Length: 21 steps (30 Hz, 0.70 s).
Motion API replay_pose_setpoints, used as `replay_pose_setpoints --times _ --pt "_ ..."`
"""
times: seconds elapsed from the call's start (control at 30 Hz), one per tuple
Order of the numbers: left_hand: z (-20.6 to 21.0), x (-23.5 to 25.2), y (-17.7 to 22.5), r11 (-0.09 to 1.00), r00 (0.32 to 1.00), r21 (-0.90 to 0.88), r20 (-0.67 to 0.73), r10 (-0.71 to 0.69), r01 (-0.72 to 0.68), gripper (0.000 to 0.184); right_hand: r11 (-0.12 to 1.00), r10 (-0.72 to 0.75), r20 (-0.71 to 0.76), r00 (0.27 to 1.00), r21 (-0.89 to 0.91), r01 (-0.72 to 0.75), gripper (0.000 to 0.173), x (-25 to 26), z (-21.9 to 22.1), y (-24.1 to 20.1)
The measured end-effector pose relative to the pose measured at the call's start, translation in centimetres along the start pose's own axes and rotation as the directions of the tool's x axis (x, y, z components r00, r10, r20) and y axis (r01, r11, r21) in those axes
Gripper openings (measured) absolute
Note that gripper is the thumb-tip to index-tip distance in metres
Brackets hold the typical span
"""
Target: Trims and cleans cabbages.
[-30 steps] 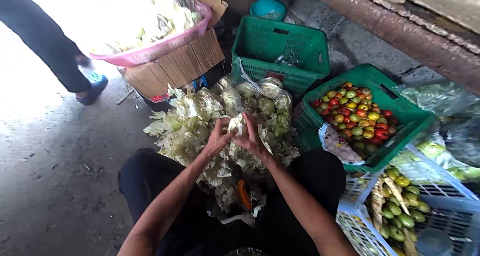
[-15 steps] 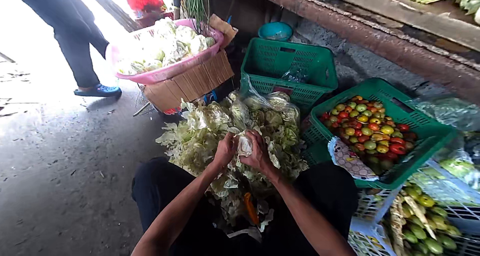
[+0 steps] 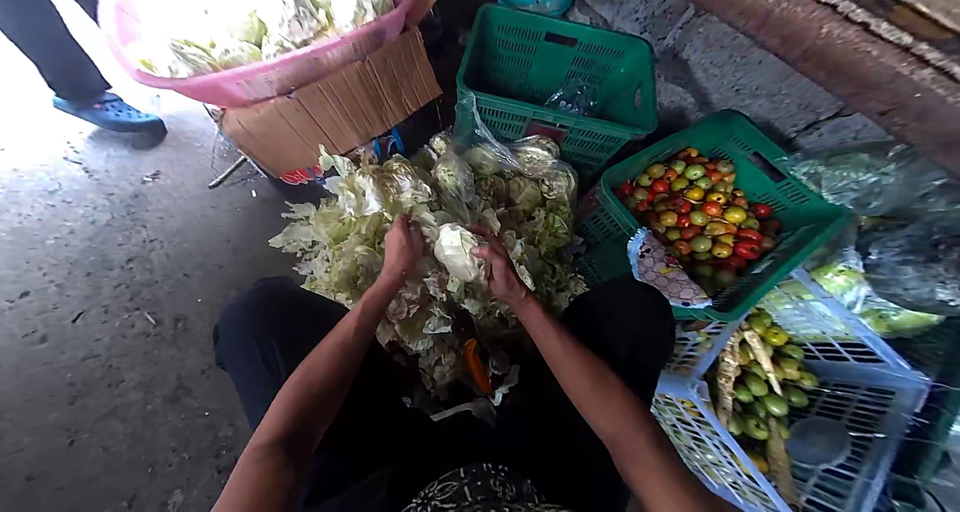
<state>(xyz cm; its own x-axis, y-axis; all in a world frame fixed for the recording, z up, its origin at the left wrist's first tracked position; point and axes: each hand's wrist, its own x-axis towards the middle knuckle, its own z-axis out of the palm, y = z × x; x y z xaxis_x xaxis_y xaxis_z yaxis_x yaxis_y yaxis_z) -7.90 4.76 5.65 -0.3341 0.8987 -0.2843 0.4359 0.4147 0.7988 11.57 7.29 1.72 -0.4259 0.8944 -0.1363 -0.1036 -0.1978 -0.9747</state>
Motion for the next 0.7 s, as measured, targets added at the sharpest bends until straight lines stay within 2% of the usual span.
replay_pose_setpoints --times 0.07,0.13,0.2,0.23,0.37,0.43,0.5,0.6,0.7 --pt "0.3 0.6 -0.9 0.979 0.997 -0.191 0.037 -0.063 0.069 0.041 1.000 0.000 -0.011 1.000 0.010 0.000 0.053 0.0 0.1 -0.1" --pt "0.9 0.9 -1.3 0.928 0.987 -0.348 0.135 -0.087 0.130 0.061 0.995 -0.051 -0.002 0.999 -0.089 0.051 0.052 -0.1 0.0 -0.2" --pt "1.0 0.5 -0.6 0.880 0.951 -0.420 0.293 -0.101 0.223 0.078 0.976 -0.095 -0.003 0.995 -0.199 0.092 0.060 -0.3 0.1 -0.8" --pt "1.1 0.0 -0.2 0.854 0.934 -0.458 0.348 -0.084 0.247 0.077 0.963 -0.108 0.003 0.994 -0.248 0.106 0.065 -0.4 0.2 -1.1" --pt "1.1 -0.4 0.2 0.813 0.930 -0.541 0.367 -0.001 0.214 0.051 0.889 -0.214 0.036 0.976 -0.407 0.210 0.092 0.0 0.2 -0.8" --pt "1.1 -0.5 0.0 0.795 0.929 -0.574 0.368 0.036 0.196 0.040 0.839 -0.260 0.017 0.965 -0.491 0.235 0.098 -0.1 0.3 -0.8" --pt "1.1 -0.6 0.2 0.778 0.922 -0.601 0.380 0.073 0.186 0.028 0.813 -0.299 -0.010 0.954 -0.527 0.249 0.094 -0.2 0.1 -1.2" --pt "0.7 -0.8 0.5 0.756 0.911 -0.629 0.398 0.110 0.183 0.010 0.884 -0.269 -0.027 0.963 -0.405 0.235 0.080 -0.1 -0.6 -1.8" --pt "0.4 -0.7 0.5 0.767 0.921 -0.618 0.378 0.097 0.173 0.011 0.945 -0.186 -0.054 0.981 -0.285 0.163 0.067 -0.1 -1.0 -2.1"
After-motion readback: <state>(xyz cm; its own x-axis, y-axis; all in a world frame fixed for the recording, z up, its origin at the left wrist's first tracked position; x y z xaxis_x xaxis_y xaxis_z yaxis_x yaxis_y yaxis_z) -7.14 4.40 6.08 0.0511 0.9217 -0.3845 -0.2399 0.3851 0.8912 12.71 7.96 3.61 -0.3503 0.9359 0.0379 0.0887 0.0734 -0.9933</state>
